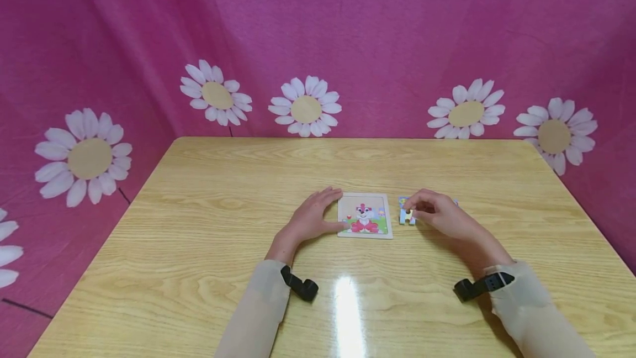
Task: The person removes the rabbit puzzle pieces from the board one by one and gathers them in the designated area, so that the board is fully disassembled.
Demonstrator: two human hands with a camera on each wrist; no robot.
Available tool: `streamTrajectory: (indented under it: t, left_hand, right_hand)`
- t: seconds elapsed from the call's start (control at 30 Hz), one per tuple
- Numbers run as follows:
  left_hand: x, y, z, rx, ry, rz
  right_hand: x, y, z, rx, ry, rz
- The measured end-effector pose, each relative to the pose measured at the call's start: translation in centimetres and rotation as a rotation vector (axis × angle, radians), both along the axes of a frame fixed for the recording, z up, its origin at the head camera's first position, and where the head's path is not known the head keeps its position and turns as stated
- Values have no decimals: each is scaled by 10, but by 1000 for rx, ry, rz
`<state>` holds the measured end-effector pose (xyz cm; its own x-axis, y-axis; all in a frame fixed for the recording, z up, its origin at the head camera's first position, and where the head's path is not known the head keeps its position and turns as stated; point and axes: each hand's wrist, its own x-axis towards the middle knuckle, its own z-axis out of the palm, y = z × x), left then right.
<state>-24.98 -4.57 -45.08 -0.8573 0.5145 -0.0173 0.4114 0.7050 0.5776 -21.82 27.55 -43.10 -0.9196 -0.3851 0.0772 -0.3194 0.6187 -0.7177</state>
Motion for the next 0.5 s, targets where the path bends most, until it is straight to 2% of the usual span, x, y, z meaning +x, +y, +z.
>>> streamTrajectory:
  t: [0.2,0.5]
  left_hand:
    - [1,0,0,9,-11,7]
    - [2,0,1,11,-20,11]
  right_hand:
    - [1,4,0,26,-31,-13]
    - [0,4,-3,67,-19,12]
